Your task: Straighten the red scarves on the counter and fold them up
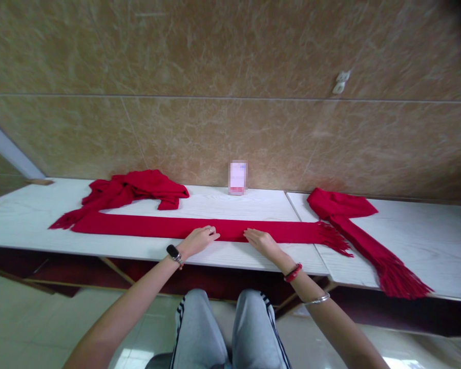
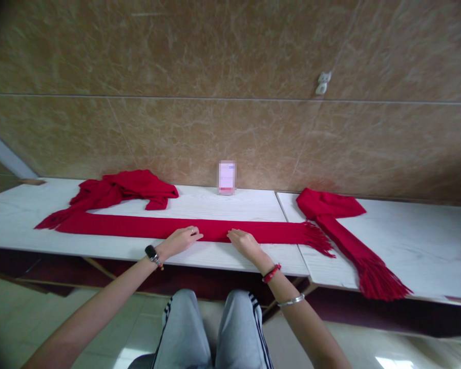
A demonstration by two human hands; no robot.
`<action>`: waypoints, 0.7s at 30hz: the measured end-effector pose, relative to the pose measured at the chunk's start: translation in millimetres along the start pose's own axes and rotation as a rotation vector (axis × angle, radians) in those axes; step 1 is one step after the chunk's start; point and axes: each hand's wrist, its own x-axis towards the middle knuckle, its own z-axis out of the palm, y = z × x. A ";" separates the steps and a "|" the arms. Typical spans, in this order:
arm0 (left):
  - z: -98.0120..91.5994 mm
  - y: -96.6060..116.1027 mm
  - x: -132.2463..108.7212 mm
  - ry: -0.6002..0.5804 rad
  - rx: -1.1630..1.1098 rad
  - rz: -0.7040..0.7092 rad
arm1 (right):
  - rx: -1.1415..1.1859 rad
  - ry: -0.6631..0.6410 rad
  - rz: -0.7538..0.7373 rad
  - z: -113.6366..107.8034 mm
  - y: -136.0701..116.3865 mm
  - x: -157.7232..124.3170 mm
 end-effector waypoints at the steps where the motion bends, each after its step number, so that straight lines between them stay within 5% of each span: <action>1: 1.0 0.2 -0.7 -0.003 0.003 0.012 | 0.002 0.003 -0.008 0.9 0.1 -1.2; 21: -6.9 6.5 2.2 -0.014 -0.031 -0.021 | -0.151 -0.085 -0.117 -11.9 -5.5 -0.6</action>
